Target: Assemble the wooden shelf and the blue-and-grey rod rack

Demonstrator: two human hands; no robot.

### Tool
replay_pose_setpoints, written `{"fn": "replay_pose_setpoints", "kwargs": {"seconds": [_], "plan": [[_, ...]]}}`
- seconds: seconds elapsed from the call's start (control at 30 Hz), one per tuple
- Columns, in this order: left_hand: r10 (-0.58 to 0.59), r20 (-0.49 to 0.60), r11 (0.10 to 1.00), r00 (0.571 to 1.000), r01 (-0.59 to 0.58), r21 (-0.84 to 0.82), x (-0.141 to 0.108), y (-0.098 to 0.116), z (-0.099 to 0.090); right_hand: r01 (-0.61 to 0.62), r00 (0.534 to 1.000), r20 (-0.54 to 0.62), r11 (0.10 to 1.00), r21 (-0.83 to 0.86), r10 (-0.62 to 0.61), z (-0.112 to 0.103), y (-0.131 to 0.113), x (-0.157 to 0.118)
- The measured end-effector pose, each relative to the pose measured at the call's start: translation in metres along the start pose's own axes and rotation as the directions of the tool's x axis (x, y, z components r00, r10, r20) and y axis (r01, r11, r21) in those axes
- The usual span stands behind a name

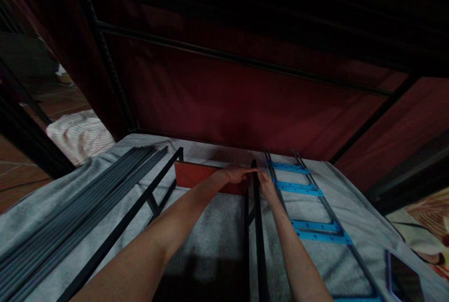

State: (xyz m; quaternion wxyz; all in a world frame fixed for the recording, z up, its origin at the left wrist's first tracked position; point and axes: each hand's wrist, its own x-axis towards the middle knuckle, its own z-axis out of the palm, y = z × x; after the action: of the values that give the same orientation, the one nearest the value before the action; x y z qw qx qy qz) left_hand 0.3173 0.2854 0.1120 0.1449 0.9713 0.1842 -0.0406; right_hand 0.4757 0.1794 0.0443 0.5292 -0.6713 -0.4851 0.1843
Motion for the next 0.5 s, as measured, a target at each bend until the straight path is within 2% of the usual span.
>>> {"fn": "replay_pose_setpoints", "kwargs": {"seconds": [0.5], "plan": [[-0.018,-0.023,0.999,1.0,0.019,0.033,0.0,0.0,0.002,-0.013,1.0,-0.004,0.998,0.06,0.013,-0.002,-0.003,-0.01]]}}
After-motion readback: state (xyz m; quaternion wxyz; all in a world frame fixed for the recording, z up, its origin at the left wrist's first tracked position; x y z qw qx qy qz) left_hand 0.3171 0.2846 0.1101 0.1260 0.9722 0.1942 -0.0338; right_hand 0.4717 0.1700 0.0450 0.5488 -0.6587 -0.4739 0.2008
